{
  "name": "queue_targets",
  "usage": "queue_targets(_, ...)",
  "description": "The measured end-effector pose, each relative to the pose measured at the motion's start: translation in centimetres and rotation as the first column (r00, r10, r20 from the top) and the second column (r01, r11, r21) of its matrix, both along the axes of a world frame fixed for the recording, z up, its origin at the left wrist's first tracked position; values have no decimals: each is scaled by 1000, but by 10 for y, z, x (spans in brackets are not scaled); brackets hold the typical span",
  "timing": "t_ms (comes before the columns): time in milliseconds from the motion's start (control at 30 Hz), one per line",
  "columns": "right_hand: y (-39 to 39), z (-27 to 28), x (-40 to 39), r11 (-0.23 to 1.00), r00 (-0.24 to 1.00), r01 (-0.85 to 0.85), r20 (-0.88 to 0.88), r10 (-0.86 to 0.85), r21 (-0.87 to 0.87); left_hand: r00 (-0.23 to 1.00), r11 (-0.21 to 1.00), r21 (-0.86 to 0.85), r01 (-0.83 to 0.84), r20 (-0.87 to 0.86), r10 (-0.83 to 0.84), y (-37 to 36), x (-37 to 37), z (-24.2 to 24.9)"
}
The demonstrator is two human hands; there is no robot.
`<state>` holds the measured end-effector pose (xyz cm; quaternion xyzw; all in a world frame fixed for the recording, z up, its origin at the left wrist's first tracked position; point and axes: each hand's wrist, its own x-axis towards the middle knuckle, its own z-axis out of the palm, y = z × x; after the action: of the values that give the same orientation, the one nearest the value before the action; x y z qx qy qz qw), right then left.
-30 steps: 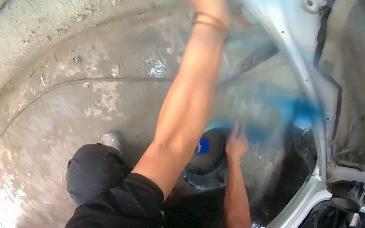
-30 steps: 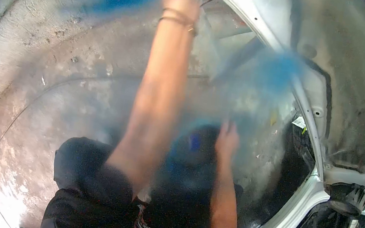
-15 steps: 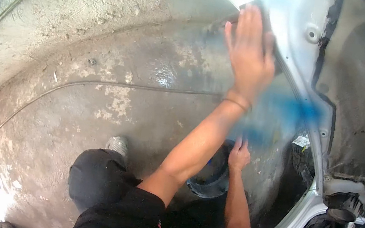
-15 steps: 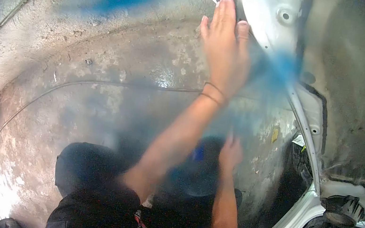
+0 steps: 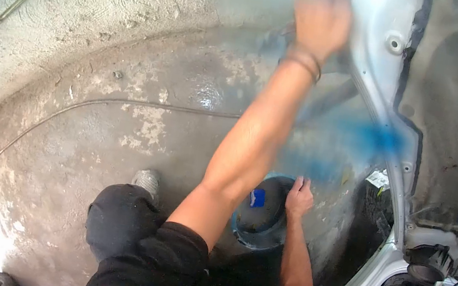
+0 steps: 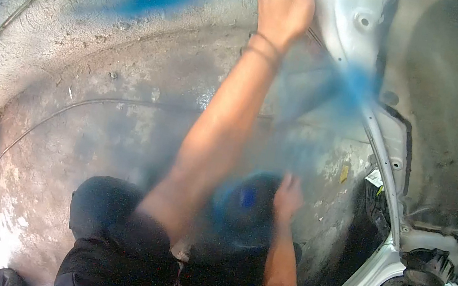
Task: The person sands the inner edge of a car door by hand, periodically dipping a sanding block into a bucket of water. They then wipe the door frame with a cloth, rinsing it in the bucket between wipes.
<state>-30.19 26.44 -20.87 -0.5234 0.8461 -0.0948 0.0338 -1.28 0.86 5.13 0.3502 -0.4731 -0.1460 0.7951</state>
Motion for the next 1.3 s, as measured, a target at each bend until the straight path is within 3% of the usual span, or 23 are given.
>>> queue_targets(200, -1, -4, -2, 1000, 1000, -5, -14, 5, -24, 999, 989, 145, 32, 24, -36, 25, -29, -25)
queue_targets(267, 0, -13, -12, 1000, 1000, -16, -24, 15, -17, 994, 973, 204, -106, 48, 98, 7, -27, -25)
queue_targets(500, -1, -11, -3, 990, 998, -47, -43, 42, -131, 978, 955, 210, -210, 56, 203, -9, -20, -18)
queue_targets(533, 0, -11, -6, 991, 998, -42, -47, 37, -129, 983, 959, 218, -183, 59, 174, -12, -14, -20)
queue_targets(600, 0, -5, -6, 999, 1000, 17, 3, -17, 33, 988, 960, 235, -151, 62, 140, -18, -3, -18)
queue_targets(667, 0, -3, -4, 1000, 1000, 10, 4, -10, 18, 950, 906, 299, -301, 174, 259, -28, 3, -10)
queue_targets(800, -2, -4, -1, 998, 1000, -28, -9, 27, -51, 959, 948, 206, -242, 199, 201, 8, -25, -26)
queue_targets(867, -2, -1, 3, 999, 1000, -18, -10, 18, -32, 999, 980, 196, -23, 34, 16, 26, -38, -33)
queue_targets(900, -2, 1, 2, 1000, 1000, 0, -12, -1, -13, 951, 960, 52, -276, 158, 265, 4, -36, -41)
queue_targets(933, 0, 2, -1, 1000, 1000, 1, -16, -1, -6, 813, 842, -89, -533, 222, 538, -18, -35, -49)
queue_targets(967, -2, 2, -3, 1000, 1000, 8, -12, -8, 28, 942, 944, 24, -330, 72, 328, -21, -20, -35)
queue_targets(1000, -2, 0, -1, 998, 1000, 16, -2, -16, 60, 990, 991, 96, -92, -97, 101, -25, -9, -26)
queue_targets(1267, -2, -14, -11, 999, 999, -17, -50, 15, -50, 999, 997, 71, -36, 11, 35, 23, -52, -58)
queue_targets(1300, 0, -11, -8, 999, 1000, -10, -28, 8, -41, 997, 999, -30, -33, 64, 35, 11, -41, -48)
